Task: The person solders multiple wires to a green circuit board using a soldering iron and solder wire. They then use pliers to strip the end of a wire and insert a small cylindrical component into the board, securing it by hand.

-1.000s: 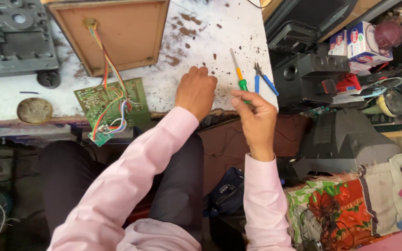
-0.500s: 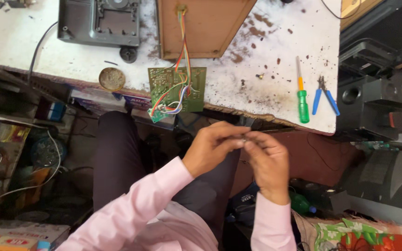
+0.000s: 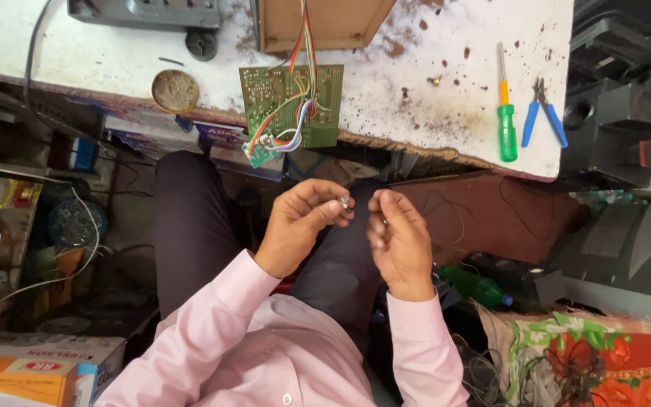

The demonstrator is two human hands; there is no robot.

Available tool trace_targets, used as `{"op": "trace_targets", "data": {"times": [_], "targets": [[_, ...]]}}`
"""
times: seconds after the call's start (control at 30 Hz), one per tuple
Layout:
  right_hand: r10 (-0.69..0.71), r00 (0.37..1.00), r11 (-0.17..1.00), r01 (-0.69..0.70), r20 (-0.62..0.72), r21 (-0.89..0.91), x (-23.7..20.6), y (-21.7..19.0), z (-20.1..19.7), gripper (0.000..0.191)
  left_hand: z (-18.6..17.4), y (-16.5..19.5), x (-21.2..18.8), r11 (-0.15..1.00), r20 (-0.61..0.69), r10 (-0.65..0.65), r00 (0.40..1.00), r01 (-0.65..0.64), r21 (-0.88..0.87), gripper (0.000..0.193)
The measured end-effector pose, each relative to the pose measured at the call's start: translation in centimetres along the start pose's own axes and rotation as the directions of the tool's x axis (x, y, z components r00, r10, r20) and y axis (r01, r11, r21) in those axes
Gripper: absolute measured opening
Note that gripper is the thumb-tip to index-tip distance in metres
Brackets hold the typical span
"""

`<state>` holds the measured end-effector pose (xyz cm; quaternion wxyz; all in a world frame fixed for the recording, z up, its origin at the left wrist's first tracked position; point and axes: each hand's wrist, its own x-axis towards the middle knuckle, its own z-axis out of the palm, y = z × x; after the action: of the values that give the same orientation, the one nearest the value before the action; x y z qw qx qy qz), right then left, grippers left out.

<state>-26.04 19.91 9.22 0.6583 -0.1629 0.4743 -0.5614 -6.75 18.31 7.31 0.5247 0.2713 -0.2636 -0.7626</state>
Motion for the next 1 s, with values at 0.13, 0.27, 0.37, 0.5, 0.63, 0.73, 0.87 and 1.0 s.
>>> {"op": "trace_targets", "data": {"times": [0.13, 0.27, 0.37, 0.5, 0.63, 0.73, 0.87, 1.0], "targets": [[0.250, 0.955, 0.955, -0.217, -0.158, 0.201, 0.2, 2.3, 0.3, 0.017, -0.7, 0.5, -0.3, 1.000, -0.004, 0.008, 1.000, -0.008, -0.007, 0.018], [0.098, 0.993, 0.995, -0.097, -0.070, 0.022, -0.9, 3.0, 1.0, 0.018, -1.1, 0.2, -0.3, 0.996, -0.023, 0.060, 0.998, -0.058, 0.067, 0.017], [-0.079, 0.995, 0.977, 0.090, 0.062, -0.195, -1.0, 2.5, 1.8, 0.019, -1.1, -0.1, 0.0, 0.987, -0.055, 0.084, 0.995, -0.075, 0.145, 0.016], [-0.064, 0.990, 0.933, 0.103, 0.123, -0.345, -0.5, 2.0, 2.8, 0.021, -0.8, -0.4, 0.1, 0.975, -0.062, 0.126, 0.990, -0.111, 0.193, 0.015], [-0.060, 0.989, 0.962, 0.093, 0.132, -0.259, 0.3, 2.2, 3.1, 0.019, -0.9, -0.3, 0.4, 0.978, -0.092, 0.114, 0.989, -0.096, 0.188, 0.016], [-0.036, 0.986, 0.984, 0.064, 0.162, -0.168, 0.6, 2.2, 3.1, 0.019, -0.7, 0.2, 0.7, 0.993, -0.092, 0.083, 0.992, -0.075, 0.086, 0.016], [-0.039, 0.992, 0.991, 0.054, 0.122, -0.120, 1.0, 2.0, 3.3, 0.018, 0.6, 1.6, 0.9, 0.959, -0.117, 0.146, 0.982, -0.111, 0.261, 0.025], [-0.127, 0.991, 0.978, 0.132, 0.043, -0.160, 1.9, 0.7, 3.5, 0.016, 1.5, 4.6, 0.3, 0.082, 0.191, 0.568, 0.801, -0.286, 0.955, 0.040]]}}
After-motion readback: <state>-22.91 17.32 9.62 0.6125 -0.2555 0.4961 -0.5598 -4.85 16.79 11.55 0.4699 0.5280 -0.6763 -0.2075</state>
